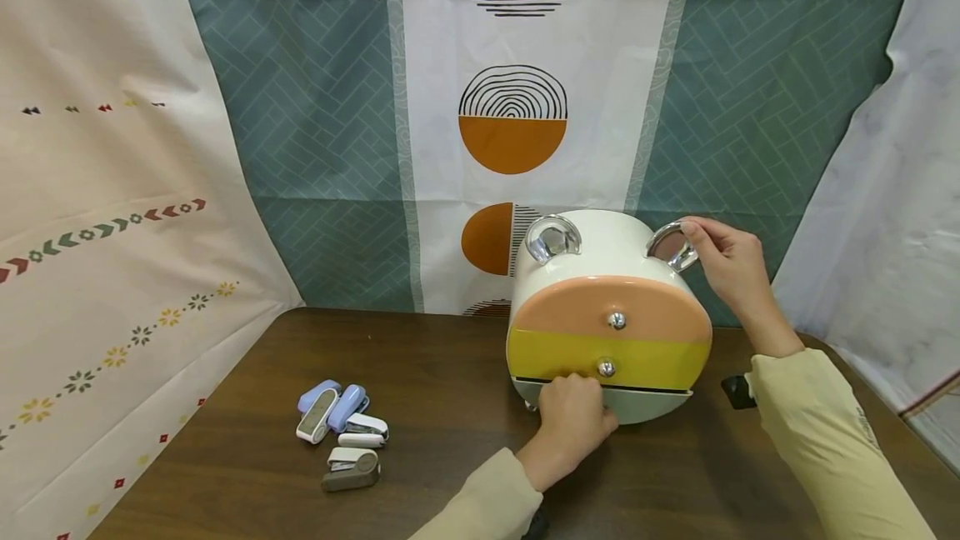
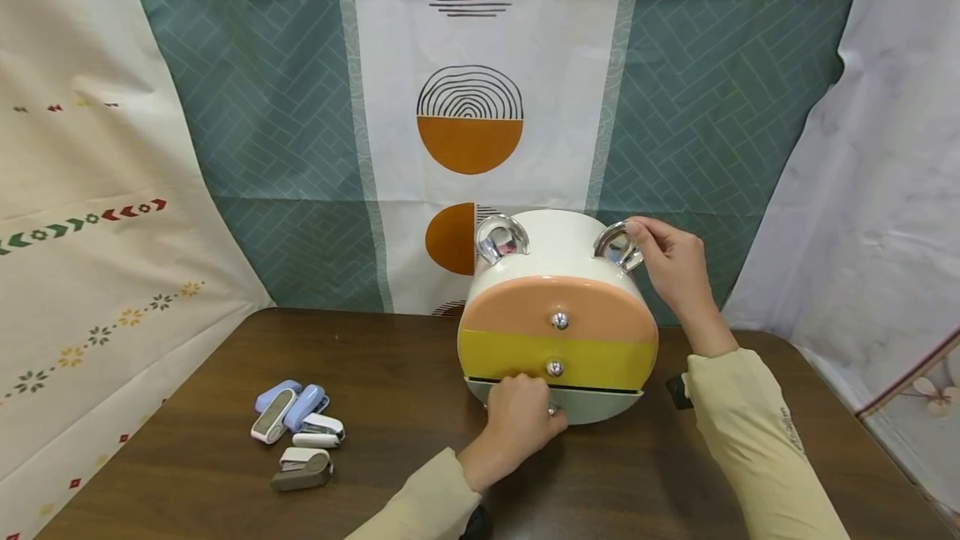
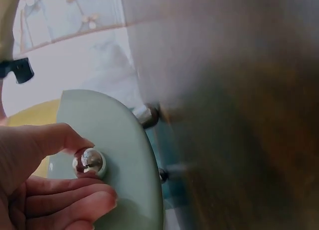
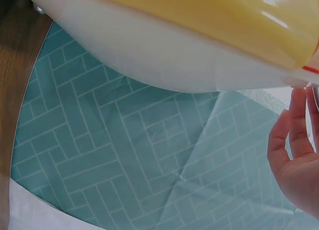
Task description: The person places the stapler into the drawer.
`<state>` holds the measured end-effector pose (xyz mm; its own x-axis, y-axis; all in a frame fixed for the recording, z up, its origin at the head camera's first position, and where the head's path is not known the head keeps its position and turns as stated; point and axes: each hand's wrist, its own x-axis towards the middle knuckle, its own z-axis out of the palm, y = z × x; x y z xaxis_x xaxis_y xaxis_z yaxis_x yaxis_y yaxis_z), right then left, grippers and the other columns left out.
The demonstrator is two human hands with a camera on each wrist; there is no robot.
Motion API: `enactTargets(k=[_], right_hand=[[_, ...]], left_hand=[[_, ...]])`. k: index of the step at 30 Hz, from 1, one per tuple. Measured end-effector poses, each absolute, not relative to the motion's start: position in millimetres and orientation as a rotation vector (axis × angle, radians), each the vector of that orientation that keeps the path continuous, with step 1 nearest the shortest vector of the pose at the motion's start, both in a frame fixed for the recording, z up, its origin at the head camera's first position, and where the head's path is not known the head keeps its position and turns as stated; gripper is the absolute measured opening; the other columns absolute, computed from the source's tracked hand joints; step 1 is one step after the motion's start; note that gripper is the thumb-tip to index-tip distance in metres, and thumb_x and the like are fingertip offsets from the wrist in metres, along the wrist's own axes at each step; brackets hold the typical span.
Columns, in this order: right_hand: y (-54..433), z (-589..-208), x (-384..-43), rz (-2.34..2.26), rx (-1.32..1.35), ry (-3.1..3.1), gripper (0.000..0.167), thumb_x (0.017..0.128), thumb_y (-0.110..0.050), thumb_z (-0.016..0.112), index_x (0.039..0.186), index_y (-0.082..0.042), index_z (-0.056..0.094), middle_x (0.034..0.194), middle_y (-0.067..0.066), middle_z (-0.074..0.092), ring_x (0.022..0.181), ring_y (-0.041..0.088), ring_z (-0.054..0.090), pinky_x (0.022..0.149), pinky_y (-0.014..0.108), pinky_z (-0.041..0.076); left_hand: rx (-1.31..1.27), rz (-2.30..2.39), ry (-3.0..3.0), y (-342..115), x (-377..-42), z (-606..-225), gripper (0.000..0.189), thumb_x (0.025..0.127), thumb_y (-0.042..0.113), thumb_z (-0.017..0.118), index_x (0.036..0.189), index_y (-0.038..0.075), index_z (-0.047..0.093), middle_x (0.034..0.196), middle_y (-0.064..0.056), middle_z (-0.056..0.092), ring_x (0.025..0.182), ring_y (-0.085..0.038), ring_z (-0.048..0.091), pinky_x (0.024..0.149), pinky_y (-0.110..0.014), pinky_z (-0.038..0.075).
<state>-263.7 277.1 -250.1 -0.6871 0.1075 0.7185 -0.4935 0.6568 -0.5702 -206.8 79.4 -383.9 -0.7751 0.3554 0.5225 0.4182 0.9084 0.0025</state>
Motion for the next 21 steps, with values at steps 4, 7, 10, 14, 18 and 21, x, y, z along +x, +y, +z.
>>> enactTargets(k=[4, 7, 10, 14, 18, 21], right_hand=[[276.6, -250.9, -264.1, 1.020, 0.298, -2.114, 0.035, 0.091, -0.027, 0.053, 0.108, 0.001, 0.065, 0.083, -0.037, 0.053, 0.080, -0.013, 0.049, 0.070, 0.007, 0.036], [276.8, -251.4, -264.7, 1.030, 0.305, -2.100, 0.035, 0.091, -0.027, 0.054, 0.108, 0.002, 0.065, 0.084, -0.032, 0.057, 0.074, -0.011, 0.049, 0.067, 0.008, 0.037], [277.0, -251.5, -265.4, 1.039, 0.316, -2.091, 0.035, 0.091, -0.025, 0.054, 0.107, 0.003, 0.065, 0.079, -0.032, 0.056, 0.065, -0.010, 0.049, 0.062, 0.008, 0.037], [277.2, -251.2, -265.5, 1.029, 0.308, -2.092, 0.034, 0.091, -0.024, 0.055, 0.105, 0.004, 0.065, 0.073, -0.036, 0.051, 0.058, -0.006, 0.049, 0.059, 0.008, 0.037], [277.1, -251.7, -266.1, 1.031, 0.300, -2.088, 0.035, 0.090, -0.026, 0.055, 0.104, 0.004, 0.065, 0.073, -0.036, 0.051, 0.058, -0.007, 0.049, 0.058, 0.008, 0.038], [277.2, -252.1, -266.5, 1.039, 0.300, -2.088, 0.036, 0.090, -0.027, 0.056, 0.104, 0.005, 0.065, 0.075, -0.035, 0.052, 0.058, -0.009, 0.049, 0.058, 0.007, 0.039]], left_hand=[[-0.599, -0.193, -2.532, 76.1, -198.5, -383.5, 0.047, 0.061, 0.030, 0.067, 0.039, 0.019, 0.027, 0.043, 0.008, 0.013, 0.037, -0.008, 0.016, 0.029, -0.023, 0.014], [-0.629, -0.208, -2.543, 74.1, -191.4, -382.7, 0.048, 0.060, 0.030, 0.067, 0.039, 0.019, 0.025, 0.043, 0.008, 0.010, 0.037, -0.008, 0.014, 0.029, -0.023, 0.012], [-0.653, -0.203, -2.557, 72.3, -183.1, -382.2, 0.050, 0.061, 0.032, 0.067, 0.038, 0.019, 0.024, 0.043, 0.009, 0.011, 0.037, -0.007, 0.014, 0.029, -0.023, 0.012], [-0.681, -0.188, -2.526, 70.1, -171.6, -381.9, 0.052, 0.060, 0.034, 0.068, 0.038, 0.019, 0.023, 0.043, 0.008, 0.011, 0.037, -0.007, 0.013, 0.029, -0.022, 0.011], [-0.709, -0.147, -2.484, 68.1, -161.5, -382.5, 0.054, 0.061, 0.037, 0.069, 0.037, 0.019, 0.023, 0.042, 0.008, 0.013, 0.037, -0.007, 0.012, 0.028, -0.023, 0.010], [-0.729, -0.099, -2.466, 66.6, -154.4, -383.0, 0.055, 0.062, 0.041, 0.069, 0.036, 0.020, 0.025, 0.039, 0.009, 0.018, 0.034, -0.007, 0.015, 0.028, -0.023, 0.010]])
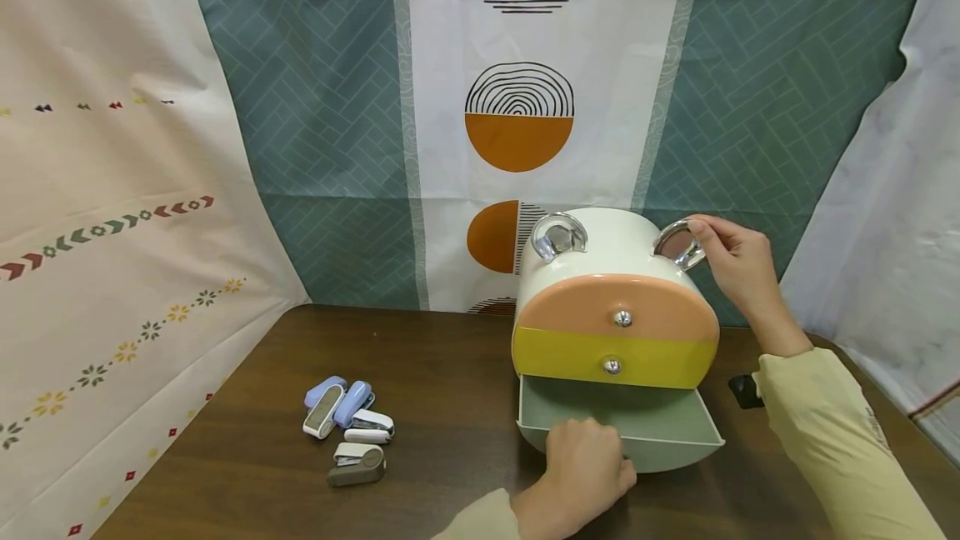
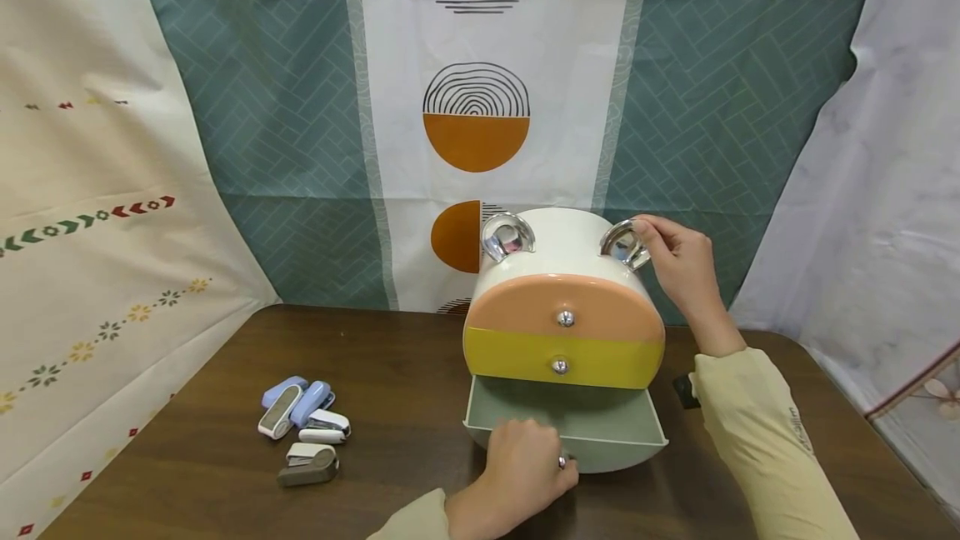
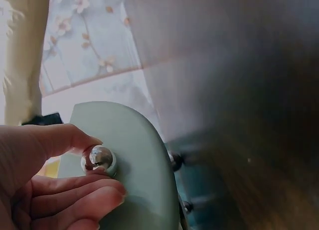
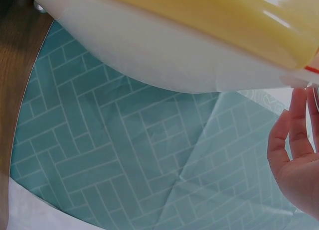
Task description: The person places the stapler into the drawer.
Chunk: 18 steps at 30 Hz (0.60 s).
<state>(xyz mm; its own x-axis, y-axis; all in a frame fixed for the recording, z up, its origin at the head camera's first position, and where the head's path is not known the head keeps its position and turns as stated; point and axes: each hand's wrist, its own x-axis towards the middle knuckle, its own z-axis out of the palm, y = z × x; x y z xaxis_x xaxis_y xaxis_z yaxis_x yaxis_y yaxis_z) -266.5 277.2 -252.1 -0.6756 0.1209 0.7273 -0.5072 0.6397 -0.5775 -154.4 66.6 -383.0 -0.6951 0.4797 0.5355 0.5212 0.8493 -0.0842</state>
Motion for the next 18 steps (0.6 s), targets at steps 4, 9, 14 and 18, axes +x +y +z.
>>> enactTargets(k=[4, 9, 14, 18], right_hand=[[277.1, -252.1, -265.9, 1.040, 0.288, -2.097, 0.037, 0.090, -0.028, 0.055, 0.105, 0.004, 0.065, 0.075, -0.035, 0.052, 0.059, -0.009, 0.049, 0.059, 0.008, 0.038], [276.5, -251.0, -263.9, 1.046, 0.281, -2.101, 0.040, 0.090, -0.031, 0.055, 0.107, 0.004, 0.064, 0.079, -0.033, 0.055, 0.068, -0.010, 0.049, 0.064, 0.007, 0.038], [276.0, -250.6, -263.0, 1.048, 0.288, -2.106, 0.037, 0.091, -0.027, 0.054, 0.108, 0.004, 0.064, 0.080, -0.036, 0.053, 0.073, -0.011, 0.049, 0.066, 0.007, 0.037], [275.8, -251.2, -263.9, 1.043, 0.277, -2.101, 0.037, 0.091, -0.027, 0.055, 0.107, 0.004, 0.064, 0.075, -0.036, 0.051, 0.062, -0.009, 0.048, 0.060, 0.008, 0.038]], left_hand=[[-0.765, -0.052, -2.464, 64.8, -144.4, -382.1, 0.053, 0.064, 0.044, 0.068, 0.035, 0.020, 0.031, 0.035, 0.009, 0.027, 0.030, -0.008, 0.021, 0.028, -0.025, 0.012], [-0.793, -0.012, -2.578, 65.1, -132.0, -377.7, 0.047, 0.071, 0.045, 0.065, 0.038, 0.021, 0.041, 0.037, 0.007, 0.037, 0.033, -0.011, 0.032, 0.030, -0.027, 0.018], [-0.818, -0.001, -2.640, 66.7, -125.7, -374.7, 0.047, 0.073, 0.044, 0.063, 0.038, 0.021, 0.043, 0.039, 0.008, 0.041, 0.033, -0.011, 0.034, 0.030, -0.027, 0.020], [-0.825, 0.010, -2.661, 67.9, -124.2, -374.8, 0.045, 0.074, 0.045, 0.063, 0.040, 0.021, 0.047, 0.040, 0.008, 0.044, 0.035, -0.011, 0.036, 0.031, -0.027, 0.022]])
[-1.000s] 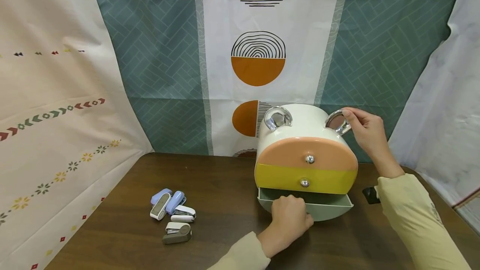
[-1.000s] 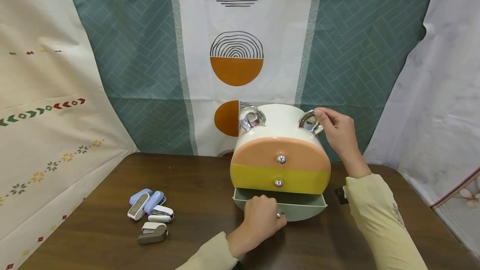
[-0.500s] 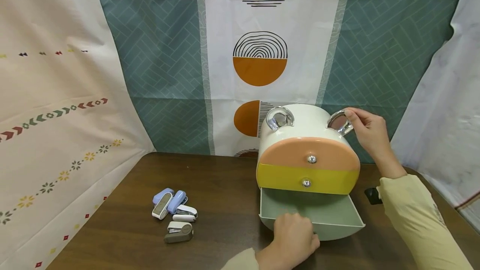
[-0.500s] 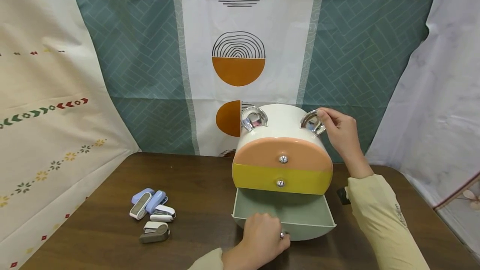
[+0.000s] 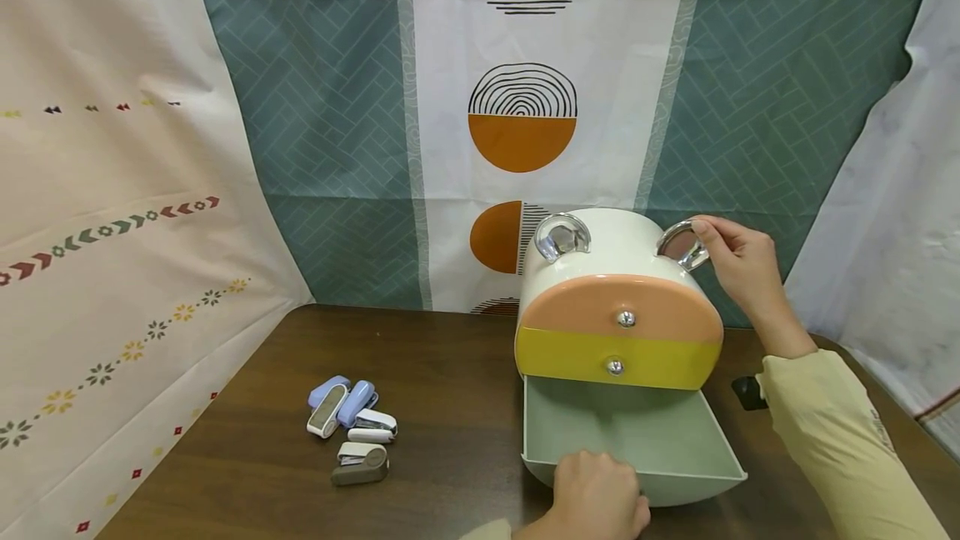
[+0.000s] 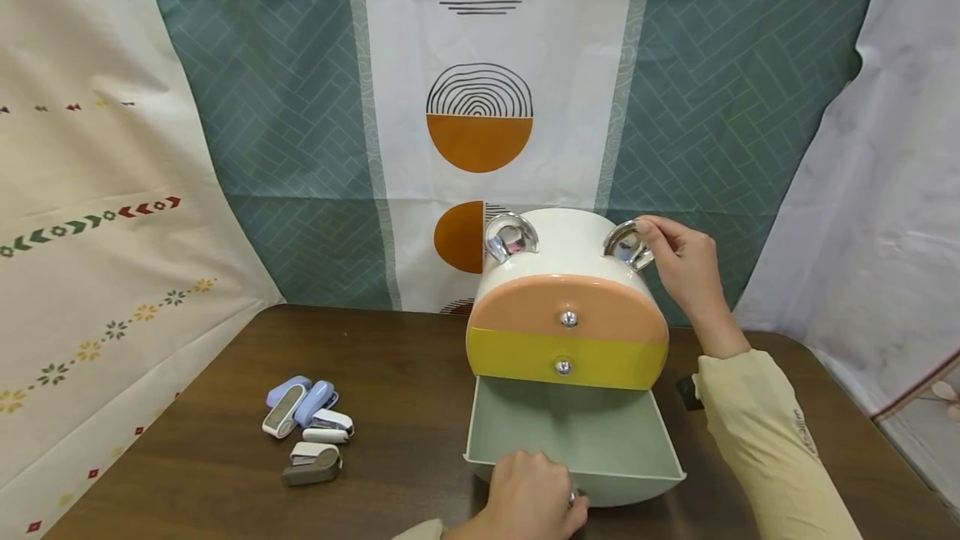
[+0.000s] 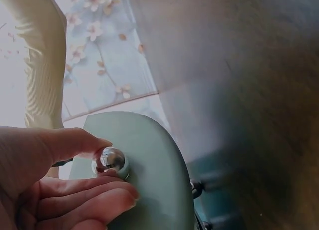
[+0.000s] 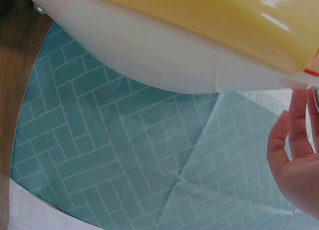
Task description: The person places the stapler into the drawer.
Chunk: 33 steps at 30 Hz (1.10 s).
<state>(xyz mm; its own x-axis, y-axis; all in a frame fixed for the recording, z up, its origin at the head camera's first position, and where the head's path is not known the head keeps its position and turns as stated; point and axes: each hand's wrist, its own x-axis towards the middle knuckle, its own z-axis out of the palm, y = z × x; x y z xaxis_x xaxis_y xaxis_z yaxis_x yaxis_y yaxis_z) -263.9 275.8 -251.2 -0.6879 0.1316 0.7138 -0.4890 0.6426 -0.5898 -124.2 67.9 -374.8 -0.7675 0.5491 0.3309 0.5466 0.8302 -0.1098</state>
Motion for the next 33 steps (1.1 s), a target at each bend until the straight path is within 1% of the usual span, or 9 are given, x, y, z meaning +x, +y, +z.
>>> enactTargets(k=[2, 6, 10, 15, 22, 25, 27, 30, 33], right_hand=[[276.2, -251.0, -264.1, 1.043, 0.278, -2.099, 0.036, 0.090, -0.027, 0.055, 0.106, 0.005, 0.064, 0.074, -0.034, 0.052, 0.059, -0.008, 0.048, 0.059, 0.008, 0.038], [277.0, -250.4, -263.5, 1.040, 0.277, -2.102, 0.037, 0.090, -0.028, 0.055, 0.107, 0.005, 0.064, 0.075, -0.031, 0.055, 0.062, -0.007, 0.048, 0.060, 0.008, 0.038], [277.1, -249.6, -262.5, 1.032, 0.277, -2.104, 0.036, 0.091, -0.026, 0.055, 0.107, 0.005, 0.064, 0.072, -0.035, 0.051, 0.060, -0.005, 0.047, 0.059, 0.008, 0.037], [277.3, -249.4, -262.7, 1.036, 0.269, -2.102, 0.036, 0.091, -0.026, 0.055, 0.107, 0.005, 0.064, 0.073, -0.038, 0.049, 0.062, -0.009, 0.048, 0.059, 0.007, 0.038], [277.6, -248.9, -262.3, 1.053, 0.275, -2.110, 0.036, 0.091, -0.025, 0.054, 0.108, 0.005, 0.063, 0.073, -0.036, 0.051, 0.060, -0.008, 0.049, 0.057, 0.007, 0.039], [277.7, -249.5, -262.5, 1.053, 0.273, -2.113, 0.036, 0.091, -0.025, 0.054, 0.108, 0.005, 0.063, 0.073, -0.036, 0.051, 0.060, -0.008, 0.049, 0.057, 0.007, 0.039], [277.5, -249.6, -262.3, 1.058, 0.276, -2.112, 0.035, 0.091, -0.024, 0.054, 0.109, 0.005, 0.063, 0.074, -0.037, 0.051, 0.060, -0.009, 0.049, 0.057, 0.006, 0.040], [276.8, -250.3, -262.6, 1.066, 0.284, -2.112, 0.036, 0.091, -0.025, 0.054, 0.109, 0.005, 0.063, 0.075, -0.037, 0.051, 0.061, -0.009, 0.049, 0.057, 0.007, 0.040], [275.9, -251.5, -263.0, 1.065, 0.287, -2.119, 0.036, 0.091, -0.025, 0.054, 0.109, 0.005, 0.063, 0.076, -0.037, 0.051, 0.061, -0.009, 0.049, 0.057, 0.007, 0.040]], left_hand=[[-0.827, 0.022, -2.678, 69.1, -123.8, -374.7, 0.044, 0.075, 0.046, 0.062, 0.041, 0.021, 0.049, 0.041, 0.008, 0.046, 0.036, -0.011, 0.038, 0.031, -0.028, 0.023], [-0.828, 0.040, -2.732, 71.9, -122.9, -374.6, 0.043, 0.077, 0.048, 0.061, 0.044, 0.022, 0.053, 0.043, 0.008, 0.048, 0.038, -0.011, 0.041, 0.032, -0.028, 0.026], [-0.829, 0.059, -2.768, 73.5, -122.6, -374.7, 0.043, 0.078, 0.049, 0.060, 0.046, 0.023, 0.055, 0.045, 0.008, 0.049, 0.039, -0.010, 0.043, 0.033, -0.027, 0.028], [-0.849, 0.082, -2.748, 73.0, -122.4, -375.3, 0.043, 0.079, 0.050, 0.059, 0.046, 0.023, 0.054, 0.045, 0.009, 0.049, 0.039, -0.009, 0.044, 0.032, -0.026, 0.028], [-0.905, 0.078, -2.767, 60.8, -122.4, -372.8, 0.044, 0.080, 0.051, 0.058, 0.047, 0.024, 0.054, 0.043, 0.009, 0.044, 0.038, -0.007, 0.041, 0.032, -0.025, 0.027], [-0.948, 0.063, -2.732, 47.2, -120.8, -369.9, 0.046, 0.080, 0.052, 0.058, 0.046, 0.022, 0.050, 0.042, 0.009, 0.042, 0.038, -0.007, 0.038, 0.032, -0.025, 0.025], [-0.981, 0.021, -2.706, 35.0, -120.3, -367.7, 0.049, 0.080, 0.052, 0.058, 0.044, 0.021, 0.047, 0.040, 0.009, 0.039, 0.036, -0.006, 0.034, 0.032, -0.024, 0.024], [-1.058, -0.161, -2.709, 12.6, -122.3, -362.0, 0.042, 0.081, 0.048, 0.060, 0.048, 0.023, 0.056, 0.042, 0.013, 0.044, 0.037, 0.000, 0.032, 0.036, -0.019, 0.025], [-1.137, -0.405, -2.638, -14.7, -125.9, -358.4, 0.026, 0.080, 0.041, 0.064, 0.059, 0.025, 0.066, 0.049, 0.019, 0.052, 0.042, 0.009, 0.034, 0.041, -0.012, 0.026]])
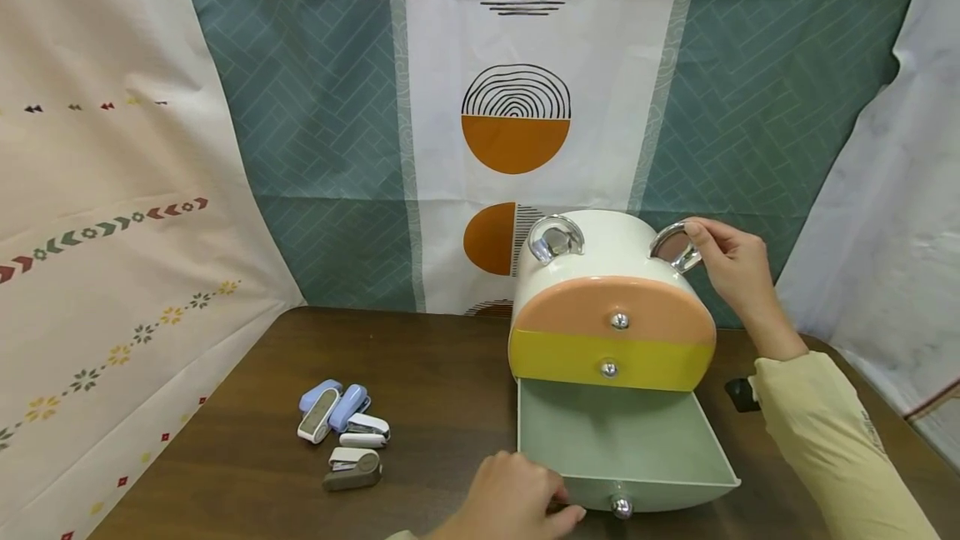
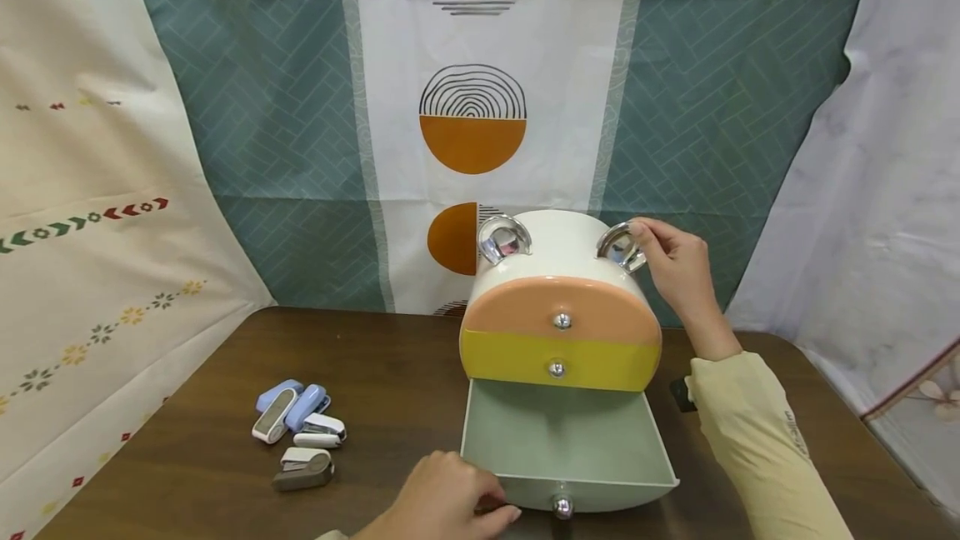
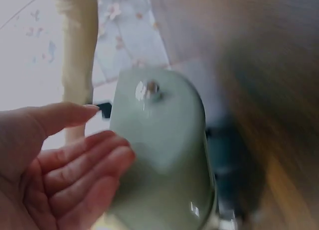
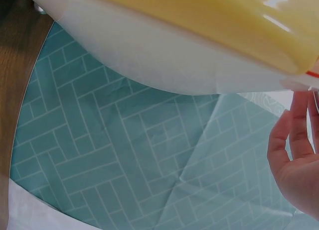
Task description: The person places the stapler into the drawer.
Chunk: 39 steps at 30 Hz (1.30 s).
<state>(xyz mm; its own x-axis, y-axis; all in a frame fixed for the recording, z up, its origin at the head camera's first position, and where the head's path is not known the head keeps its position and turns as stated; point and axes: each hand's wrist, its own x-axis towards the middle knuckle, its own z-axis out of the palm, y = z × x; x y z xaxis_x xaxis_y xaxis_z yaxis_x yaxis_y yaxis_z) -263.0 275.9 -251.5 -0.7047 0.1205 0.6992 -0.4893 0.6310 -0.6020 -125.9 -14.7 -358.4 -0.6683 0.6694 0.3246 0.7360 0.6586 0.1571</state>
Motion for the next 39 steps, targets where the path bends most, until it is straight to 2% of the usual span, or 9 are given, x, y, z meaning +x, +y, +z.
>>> enactTargets(k=[3, 7, 11, 16, 20, 22, 27, 33, 39], right_hand=[[275.3, -253.2, -263.5, 1.061, 0.287, -2.125, 0.036, 0.091, -0.025, 0.053, 0.110, 0.004, 0.063, 0.076, -0.038, 0.050, 0.062, -0.010, 0.049, 0.058, 0.006, 0.040], [276.0, -255.0, -265.5, 1.065, 0.291, -2.117, 0.035, 0.091, -0.023, 0.054, 0.109, 0.005, 0.063, 0.075, -0.038, 0.051, 0.061, -0.010, 0.049, 0.057, 0.006, 0.040], [277.7, -256.2, -267.5, 1.062, 0.292, -2.108, 0.033, 0.091, -0.020, 0.054, 0.108, 0.006, 0.063, 0.074, -0.037, 0.051, 0.060, -0.009, 0.049, 0.057, 0.006, 0.039], [279.0, -256.5, -269.1, 1.058, 0.292, -2.111, 0.032, 0.091, -0.019, 0.054, 0.108, 0.007, 0.062, 0.074, -0.038, 0.051, 0.060, -0.007, 0.049, 0.057, 0.007, 0.039], [278.8, -255.6, -269.3, 1.066, 0.297, -2.112, 0.033, 0.091, -0.019, 0.054, 0.108, 0.008, 0.062, 0.075, -0.038, 0.051, 0.060, -0.008, 0.049, 0.057, 0.006, 0.039], [278.9, -255.3, -269.2, 1.071, 0.298, -2.111, 0.033, 0.092, -0.019, 0.053, 0.108, 0.008, 0.061, 0.075, -0.038, 0.051, 0.061, -0.009, 0.049, 0.057, 0.006, 0.040], [279.0, -254.3, -268.7, 1.080, 0.300, -2.109, 0.033, 0.092, -0.018, 0.053, 0.108, 0.010, 0.060, 0.076, -0.037, 0.051, 0.062, -0.009, 0.049, 0.058, 0.005, 0.040], [277.7, -253.3, -268.2, 1.092, 0.313, -2.104, 0.033, 0.092, -0.017, 0.053, 0.108, 0.011, 0.060, 0.075, -0.036, 0.052, 0.061, -0.008, 0.049, 0.057, 0.006, 0.040], [276.6, -252.2, -266.5, 1.091, 0.314, -2.098, 0.033, 0.091, -0.017, 0.053, 0.106, 0.011, 0.061, 0.072, -0.034, 0.052, 0.060, -0.007, 0.049, 0.057, 0.006, 0.040]], left_hand=[[-1.169, -0.559, -2.487, -43.5, -130.1, -358.2, 0.013, 0.078, 0.031, 0.068, 0.068, 0.022, 0.070, 0.058, 0.018, 0.059, 0.050, 0.012, 0.044, 0.048, -0.007, 0.030], [-1.047, -0.635, -2.397, -80.6, -137.3, -361.3, 0.006, 0.074, 0.024, 0.071, 0.074, 0.018, 0.070, 0.069, 0.014, 0.065, 0.062, 0.006, 0.055, 0.056, -0.011, 0.040], [-0.823, -0.681, -2.513, -116.3, -146.4, -364.5, 0.013, 0.072, 0.025, 0.073, 0.083, 0.018, 0.071, 0.080, 0.011, 0.067, 0.069, 0.000, 0.057, 0.060, -0.019, 0.045], [-0.617, -0.773, -2.646, -154.6, -160.5, -371.9, 0.021, 0.071, 0.025, 0.075, 0.091, 0.019, 0.069, 0.089, 0.008, 0.067, 0.065, -0.001, 0.051, 0.058, -0.021, 0.042], [-0.535, -0.841, -2.721, -178.7, -172.0, -379.6, 0.029, 0.069, 0.024, 0.077, 0.095, 0.014, 0.068, 0.091, 0.003, 0.067, 0.073, -0.008, 0.057, 0.062, -0.023, 0.045], [-0.532, -0.833, -2.756, -188.4, -177.1, -384.2, 0.033, 0.068, 0.024, 0.077, 0.098, 0.012, 0.067, 0.093, 0.002, 0.067, 0.083, -0.014, 0.060, 0.067, -0.026, 0.046], [-0.600, -0.810, -2.831, -204.7, -185.9, -392.9, 0.041, 0.066, 0.025, 0.079, 0.100, 0.007, 0.065, 0.097, -0.001, 0.065, 0.089, -0.021, 0.060, 0.070, -0.028, 0.047], [-0.665, -0.736, -2.861, -214.1, -189.3, -395.0, 0.041, 0.063, 0.032, 0.080, 0.096, 0.011, 0.066, 0.098, 0.002, 0.062, 0.091, -0.020, 0.057, 0.073, -0.030, 0.045], [-0.775, -0.679, -2.851, -224.0, -186.9, -394.8, 0.043, 0.060, 0.037, 0.080, 0.093, 0.013, 0.066, 0.095, 0.004, 0.062, 0.087, -0.015, 0.056, 0.072, -0.029, 0.043]])
